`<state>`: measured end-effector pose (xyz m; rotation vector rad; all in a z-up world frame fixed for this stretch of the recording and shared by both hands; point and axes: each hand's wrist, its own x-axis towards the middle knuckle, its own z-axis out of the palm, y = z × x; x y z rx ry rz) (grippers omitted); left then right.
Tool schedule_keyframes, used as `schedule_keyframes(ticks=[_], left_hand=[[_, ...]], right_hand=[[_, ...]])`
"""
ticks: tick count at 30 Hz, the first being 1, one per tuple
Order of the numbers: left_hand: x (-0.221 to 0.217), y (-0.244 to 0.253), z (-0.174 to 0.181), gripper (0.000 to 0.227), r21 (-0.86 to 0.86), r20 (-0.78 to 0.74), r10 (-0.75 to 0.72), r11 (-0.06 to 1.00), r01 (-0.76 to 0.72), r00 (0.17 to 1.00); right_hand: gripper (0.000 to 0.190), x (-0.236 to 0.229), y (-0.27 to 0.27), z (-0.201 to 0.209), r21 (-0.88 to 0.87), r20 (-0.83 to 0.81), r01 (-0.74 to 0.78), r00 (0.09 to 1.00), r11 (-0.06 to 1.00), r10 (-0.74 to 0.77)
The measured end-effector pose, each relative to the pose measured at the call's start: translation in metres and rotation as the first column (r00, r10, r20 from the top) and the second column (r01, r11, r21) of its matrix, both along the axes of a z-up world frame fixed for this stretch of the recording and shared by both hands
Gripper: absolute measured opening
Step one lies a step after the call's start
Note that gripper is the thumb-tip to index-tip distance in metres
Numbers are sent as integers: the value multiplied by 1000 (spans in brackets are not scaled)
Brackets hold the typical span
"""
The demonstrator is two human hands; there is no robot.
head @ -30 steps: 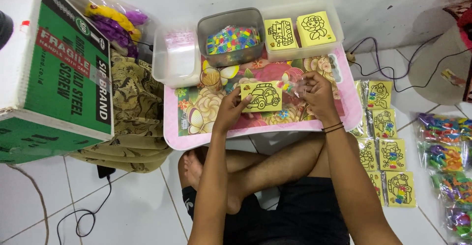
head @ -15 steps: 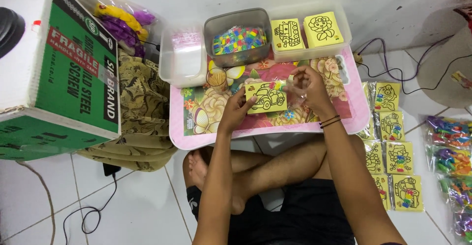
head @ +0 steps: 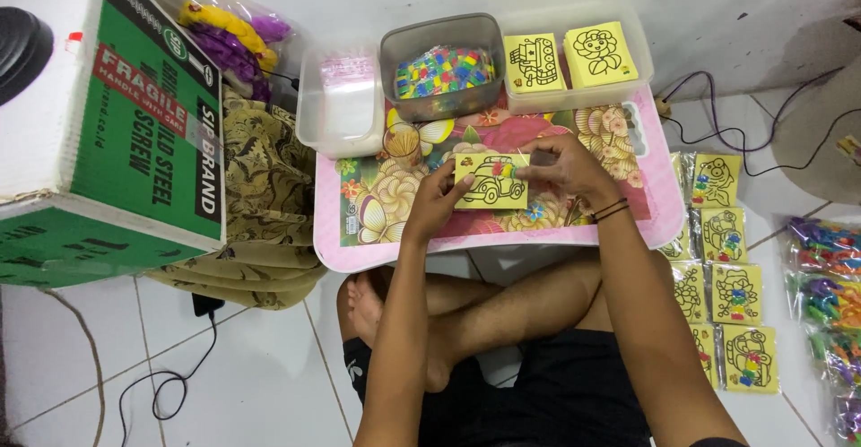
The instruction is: Assembling and preparing sand art kits by peeling adhesive sections on cards and organizing them on a tray.
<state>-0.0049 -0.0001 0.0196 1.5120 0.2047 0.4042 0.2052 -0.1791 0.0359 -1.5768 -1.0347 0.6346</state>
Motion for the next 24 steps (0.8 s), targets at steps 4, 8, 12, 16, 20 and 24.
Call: schedule_keyframes(ticks=[4,8,12,16,20,24], left_hand=[[4,4,-12,29,0,-17,-11,1000,11,1000],[3,5,-14,32,8,-15,-15,1000,15,1000],[0,1,-4,35,-13,-5,-12,1000,12,1000],[3,6,-15,35,-22,-8,-26,999,26,1000],[1,-2,2,30,18,-35,59,998,-58,998],[2,0,-2,27,75,-56,132,989,-128,990]], right_hand=[[33,-8,6,10,13,-51,-16,999,1000,17],[23,-9,12,5,-20,-67,38,997,999,-40],[18,-16,16,4,3,48,99,994,995,-99],[18,-16,12,-3,-27,65,134,989,991,-132],[25,-26,9,12,-57,101,132,987,990,-126],[27,-30,10,6,-56,183,162,972,985,-149]])
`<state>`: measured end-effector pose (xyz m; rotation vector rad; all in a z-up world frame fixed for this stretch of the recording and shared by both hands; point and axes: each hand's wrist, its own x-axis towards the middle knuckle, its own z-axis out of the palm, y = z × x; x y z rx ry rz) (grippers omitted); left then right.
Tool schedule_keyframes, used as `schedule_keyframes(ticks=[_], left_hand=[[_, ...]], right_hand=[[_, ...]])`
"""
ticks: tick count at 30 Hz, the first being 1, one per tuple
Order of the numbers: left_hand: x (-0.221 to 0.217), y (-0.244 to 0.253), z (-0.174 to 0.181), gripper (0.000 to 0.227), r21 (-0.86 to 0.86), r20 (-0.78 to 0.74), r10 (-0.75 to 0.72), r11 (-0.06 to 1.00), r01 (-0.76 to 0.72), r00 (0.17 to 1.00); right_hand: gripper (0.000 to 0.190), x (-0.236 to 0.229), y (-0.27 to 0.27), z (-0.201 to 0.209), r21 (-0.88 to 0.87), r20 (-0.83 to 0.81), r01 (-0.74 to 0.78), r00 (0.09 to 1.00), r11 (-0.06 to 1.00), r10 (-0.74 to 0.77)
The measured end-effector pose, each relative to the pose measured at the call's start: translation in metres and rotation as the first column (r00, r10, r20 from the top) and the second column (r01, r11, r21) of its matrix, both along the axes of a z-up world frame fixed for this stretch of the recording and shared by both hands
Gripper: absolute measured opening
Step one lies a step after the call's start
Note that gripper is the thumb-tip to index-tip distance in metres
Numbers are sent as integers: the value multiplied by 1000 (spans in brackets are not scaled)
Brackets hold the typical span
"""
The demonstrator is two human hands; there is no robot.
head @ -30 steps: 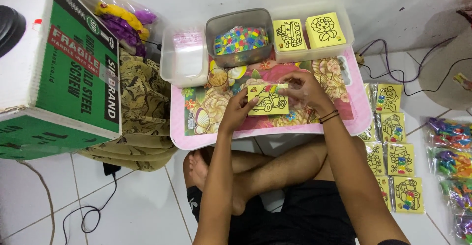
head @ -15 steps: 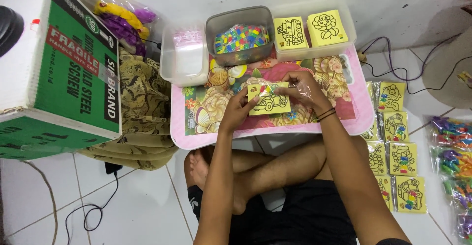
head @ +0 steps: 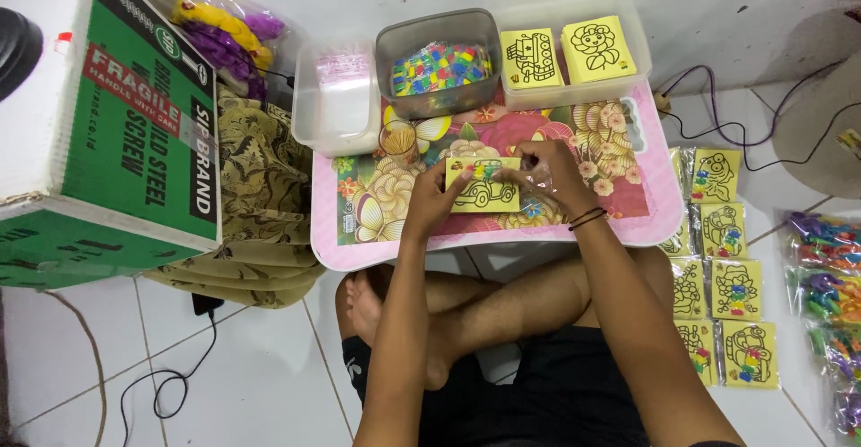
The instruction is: Assembling and preparing sand art kits by peeling adhesive sections on cards and organizing them on a tray.
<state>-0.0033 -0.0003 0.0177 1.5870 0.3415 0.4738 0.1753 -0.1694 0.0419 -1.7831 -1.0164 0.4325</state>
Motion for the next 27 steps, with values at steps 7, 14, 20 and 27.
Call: schedule_keyframes(ticks=[7,14,20,27], left_hand=[[0,-1,0,23,0,-8,-37,999,37,999],[6,11,-28,19,87,-26,-125,988,126,992],[11,16,-45,25,120,-22,-108,987,110,994],[14,19,-58,27,110,0,-68,992,67,998]], right_hand=[[33,8,-8,4,65,-139,-155,977,986,163],[22,16,-8,-12,53,-159,-116,980,992,123],[14,11,-6,-13,89,-72,-51,996,995,58],[31,-2,-7,11,34,-181,-34,983,999,40]])
